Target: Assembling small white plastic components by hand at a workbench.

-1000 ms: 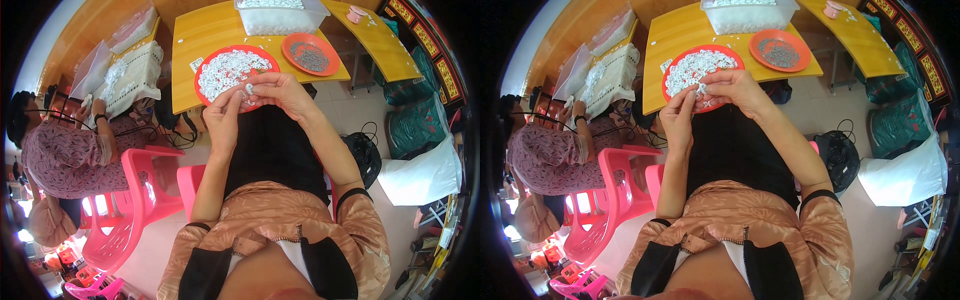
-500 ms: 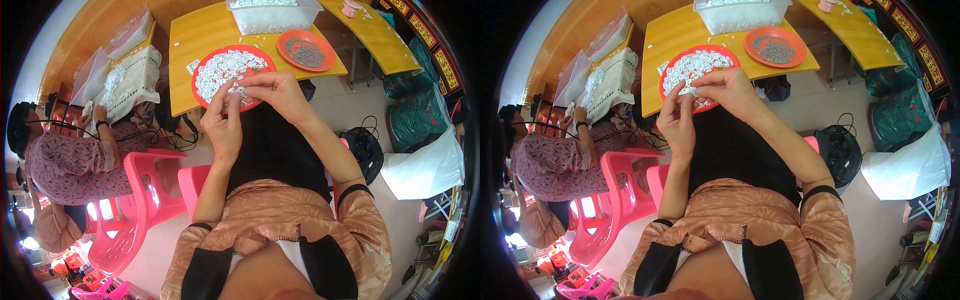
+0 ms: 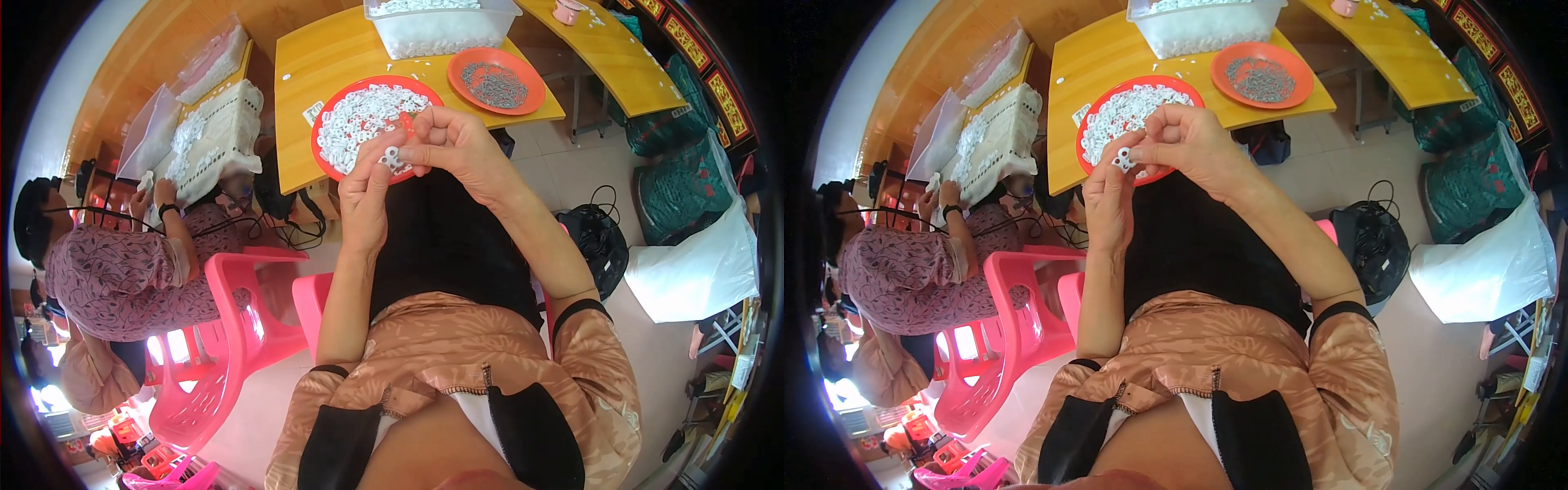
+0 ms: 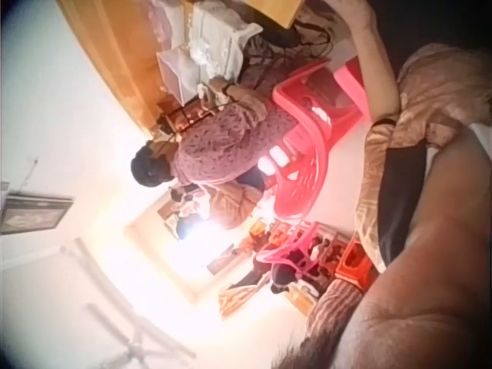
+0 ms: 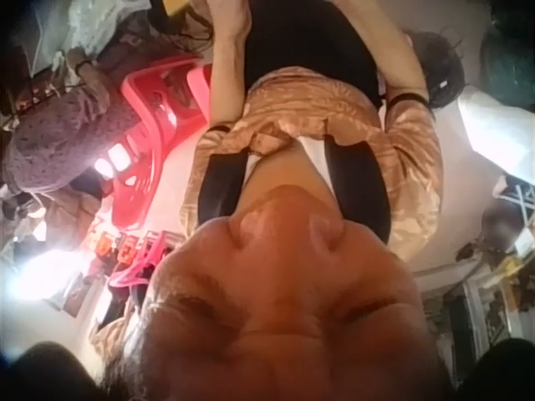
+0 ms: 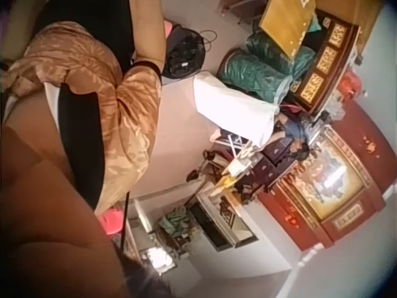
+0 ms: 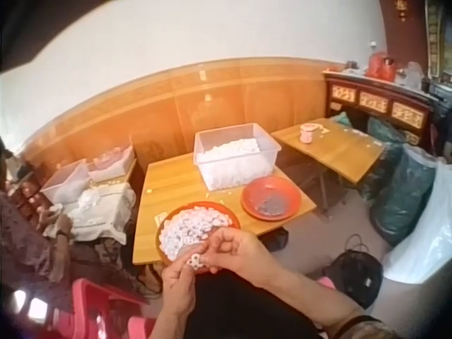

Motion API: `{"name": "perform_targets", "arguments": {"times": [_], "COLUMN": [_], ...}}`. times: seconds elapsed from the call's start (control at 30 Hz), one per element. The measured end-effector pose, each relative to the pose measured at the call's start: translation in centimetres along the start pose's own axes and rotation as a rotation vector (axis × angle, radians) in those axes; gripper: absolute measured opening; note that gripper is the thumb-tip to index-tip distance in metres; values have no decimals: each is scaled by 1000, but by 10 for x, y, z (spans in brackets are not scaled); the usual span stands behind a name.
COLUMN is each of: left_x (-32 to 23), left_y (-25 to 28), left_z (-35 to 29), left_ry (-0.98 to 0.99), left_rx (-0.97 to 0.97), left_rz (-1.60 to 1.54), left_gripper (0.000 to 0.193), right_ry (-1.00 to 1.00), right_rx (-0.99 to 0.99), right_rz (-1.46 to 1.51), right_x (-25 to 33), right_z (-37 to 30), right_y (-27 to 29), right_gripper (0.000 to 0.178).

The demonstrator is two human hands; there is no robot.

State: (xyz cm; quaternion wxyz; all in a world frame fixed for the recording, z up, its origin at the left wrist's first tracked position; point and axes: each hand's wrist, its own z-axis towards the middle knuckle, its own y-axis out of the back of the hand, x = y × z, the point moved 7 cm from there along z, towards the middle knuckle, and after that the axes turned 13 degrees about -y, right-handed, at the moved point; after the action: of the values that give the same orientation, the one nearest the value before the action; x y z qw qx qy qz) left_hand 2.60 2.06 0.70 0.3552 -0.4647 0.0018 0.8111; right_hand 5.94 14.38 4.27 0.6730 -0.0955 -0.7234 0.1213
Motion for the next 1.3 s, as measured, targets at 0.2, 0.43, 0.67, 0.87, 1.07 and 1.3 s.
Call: {"name": "perform_targets", "arguments": {"times": [0.2,0.43,0.67,0.87,1.07,1.3], "left_x": [-4,-4,-15,-3,-1,-4], "left_y": [-6,-10,-6,6,7,3], "left_z": [-3,-2,-1,-3,-5,-2], "left_ry": [-96,-61,-144,-73,-47,-54], "left_rx": [-11,-31,-48,-142,-183,-72], "left_rz": [-65,-116,110,-17,-47,-87], "left_gripper": [29,27,31,40,42,43], "right_ry": [5,12,15,-111,-104,-97], "right_rx": [-2,20,37,66,154,158], "right_rz": [-12,-9,5,-65,-161,-140], "right_x": [7,7,2,-8,-9,-7], "right_z": [-7,-7,-3,0,-2,-2], "right_y": [-7,-5,-3,-9,-22,-16], "right_gripper": [27,23,17,15,25,22]}}
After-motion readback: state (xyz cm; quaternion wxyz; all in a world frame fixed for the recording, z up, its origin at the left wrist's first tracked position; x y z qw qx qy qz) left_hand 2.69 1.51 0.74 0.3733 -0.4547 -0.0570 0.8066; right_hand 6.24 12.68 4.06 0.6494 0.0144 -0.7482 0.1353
